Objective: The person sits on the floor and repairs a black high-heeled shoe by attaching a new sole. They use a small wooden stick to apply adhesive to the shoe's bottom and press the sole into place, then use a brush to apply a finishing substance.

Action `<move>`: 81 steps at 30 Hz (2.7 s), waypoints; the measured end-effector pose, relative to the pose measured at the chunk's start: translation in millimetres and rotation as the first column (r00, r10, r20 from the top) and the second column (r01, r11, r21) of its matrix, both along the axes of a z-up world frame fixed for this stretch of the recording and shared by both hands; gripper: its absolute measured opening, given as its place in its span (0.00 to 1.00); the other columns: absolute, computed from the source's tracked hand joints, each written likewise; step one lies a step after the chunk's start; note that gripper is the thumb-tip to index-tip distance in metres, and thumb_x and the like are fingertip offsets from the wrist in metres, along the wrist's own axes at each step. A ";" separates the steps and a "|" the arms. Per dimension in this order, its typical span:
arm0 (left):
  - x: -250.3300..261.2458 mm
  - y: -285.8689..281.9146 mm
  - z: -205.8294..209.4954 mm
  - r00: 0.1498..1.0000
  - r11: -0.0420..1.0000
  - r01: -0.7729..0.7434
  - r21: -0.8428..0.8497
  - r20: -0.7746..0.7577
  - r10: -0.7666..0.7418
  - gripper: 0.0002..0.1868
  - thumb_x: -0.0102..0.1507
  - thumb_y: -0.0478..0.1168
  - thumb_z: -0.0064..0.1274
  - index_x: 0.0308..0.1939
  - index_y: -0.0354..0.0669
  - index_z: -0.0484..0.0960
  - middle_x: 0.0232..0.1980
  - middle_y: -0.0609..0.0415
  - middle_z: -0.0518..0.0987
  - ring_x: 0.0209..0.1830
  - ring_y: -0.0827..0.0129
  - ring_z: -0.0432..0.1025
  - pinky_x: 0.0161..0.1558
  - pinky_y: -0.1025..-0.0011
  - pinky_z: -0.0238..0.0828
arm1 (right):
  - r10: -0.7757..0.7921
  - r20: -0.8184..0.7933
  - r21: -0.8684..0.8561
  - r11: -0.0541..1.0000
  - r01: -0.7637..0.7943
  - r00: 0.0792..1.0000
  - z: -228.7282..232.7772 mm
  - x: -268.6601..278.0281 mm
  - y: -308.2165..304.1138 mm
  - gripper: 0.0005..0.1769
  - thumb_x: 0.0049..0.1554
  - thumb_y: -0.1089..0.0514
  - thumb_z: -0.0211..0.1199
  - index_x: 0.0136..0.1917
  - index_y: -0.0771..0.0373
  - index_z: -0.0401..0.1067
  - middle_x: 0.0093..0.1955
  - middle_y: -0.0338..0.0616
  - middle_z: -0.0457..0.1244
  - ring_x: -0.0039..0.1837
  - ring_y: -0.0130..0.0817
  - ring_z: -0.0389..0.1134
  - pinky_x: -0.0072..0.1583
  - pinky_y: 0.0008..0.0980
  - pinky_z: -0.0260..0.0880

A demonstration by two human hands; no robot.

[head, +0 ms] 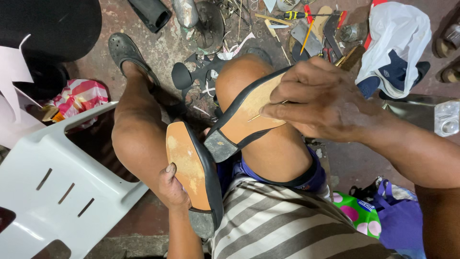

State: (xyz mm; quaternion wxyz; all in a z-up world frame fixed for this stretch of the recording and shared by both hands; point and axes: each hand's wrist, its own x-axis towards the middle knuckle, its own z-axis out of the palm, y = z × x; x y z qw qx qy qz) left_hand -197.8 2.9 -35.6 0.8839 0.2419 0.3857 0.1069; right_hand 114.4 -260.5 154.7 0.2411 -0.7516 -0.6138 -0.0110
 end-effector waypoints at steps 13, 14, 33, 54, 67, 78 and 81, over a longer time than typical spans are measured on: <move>-10.7 -2.8 -12.9 0.999 0.996 0.016 -0.083 0.052 -0.011 0.28 0.62 0.46 0.53 0.55 0.21 0.78 0.51 0.35 0.83 0.42 0.55 0.80 0.43 0.66 0.77 | -0.009 -0.034 -0.092 0.996 0.005 0.999 7.4 -4.9 10.2 0.18 0.45 0.62 0.72 0.50 0.56 0.77 0.47 0.36 0.62 0.48 0.38 0.63 0.50 0.40 0.62; -9.5 -3.4 -12.3 1.000 0.996 0.014 -0.086 0.024 -0.012 0.28 0.60 0.46 0.52 0.54 0.22 0.78 0.51 0.37 0.83 0.45 0.54 0.81 0.48 0.63 0.79 | -0.012 -0.026 -0.098 0.995 0.010 1.000 7.0 -5.8 10.3 0.18 0.45 0.62 0.72 0.51 0.56 0.77 0.47 0.37 0.62 0.48 0.39 0.62 0.50 0.40 0.62; 58.7 -21.6 69.3 0.958 0.972 0.192 -0.135 0.241 -0.156 0.43 0.57 0.50 0.55 0.72 0.30 0.63 0.69 0.30 0.70 0.58 0.53 0.76 0.57 0.63 0.75 | -0.065 0.007 -0.066 0.996 0.065 0.998 -7.6 -10.3 10.7 0.11 0.48 0.60 0.71 0.45 0.56 0.74 0.45 0.36 0.59 0.48 0.36 0.61 0.51 0.41 0.58; 61.8 -18.6 69.5 0.946 0.964 0.241 -0.116 0.251 -0.206 0.49 0.58 0.51 0.56 0.79 0.32 0.59 0.73 0.30 0.68 0.59 0.54 0.75 0.58 0.62 0.75 | -0.079 -0.077 -0.009 0.997 0.078 0.994 -9.3 -5.7 12.8 0.09 0.51 0.58 0.73 0.42 0.56 0.73 0.44 0.35 0.59 0.48 0.36 0.63 0.51 0.40 0.58; 27.3 -10.8 29.0 0.966 0.978 0.179 -0.109 0.208 -0.153 0.47 0.59 0.51 0.55 0.78 0.32 0.61 0.69 0.33 0.72 0.58 0.54 0.76 0.58 0.61 0.75 | -0.098 -0.103 -0.032 0.995 0.095 0.990 -9.9 -3.5 16.1 0.10 0.49 0.58 0.73 0.42 0.57 0.73 0.44 0.36 0.59 0.48 0.36 0.62 0.51 0.41 0.58; 35.8 -11.5 32.9 0.937 0.963 0.242 -0.123 0.288 -0.198 0.45 0.60 0.50 0.55 0.78 0.32 0.63 0.65 0.36 0.76 0.57 0.54 0.76 0.58 0.60 0.75 | -0.105 -0.103 -0.022 0.994 0.103 0.989 -11.0 -4.1 16.4 0.11 0.48 0.59 0.73 0.42 0.57 0.72 0.44 0.37 0.61 0.47 0.38 0.62 0.50 0.41 0.57; 35.2 -15.5 35.8 0.946 0.965 0.217 -0.149 0.274 -0.171 0.43 0.58 0.49 0.54 0.74 0.31 0.66 0.63 0.37 0.77 0.57 0.54 0.77 0.58 0.60 0.75 | -0.125 -0.135 -0.025 0.992 0.123 0.983 -9.6 -3.9 14.2 0.12 0.47 0.59 0.73 0.43 0.58 0.72 0.44 0.39 0.61 0.48 0.39 0.62 0.51 0.41 0.57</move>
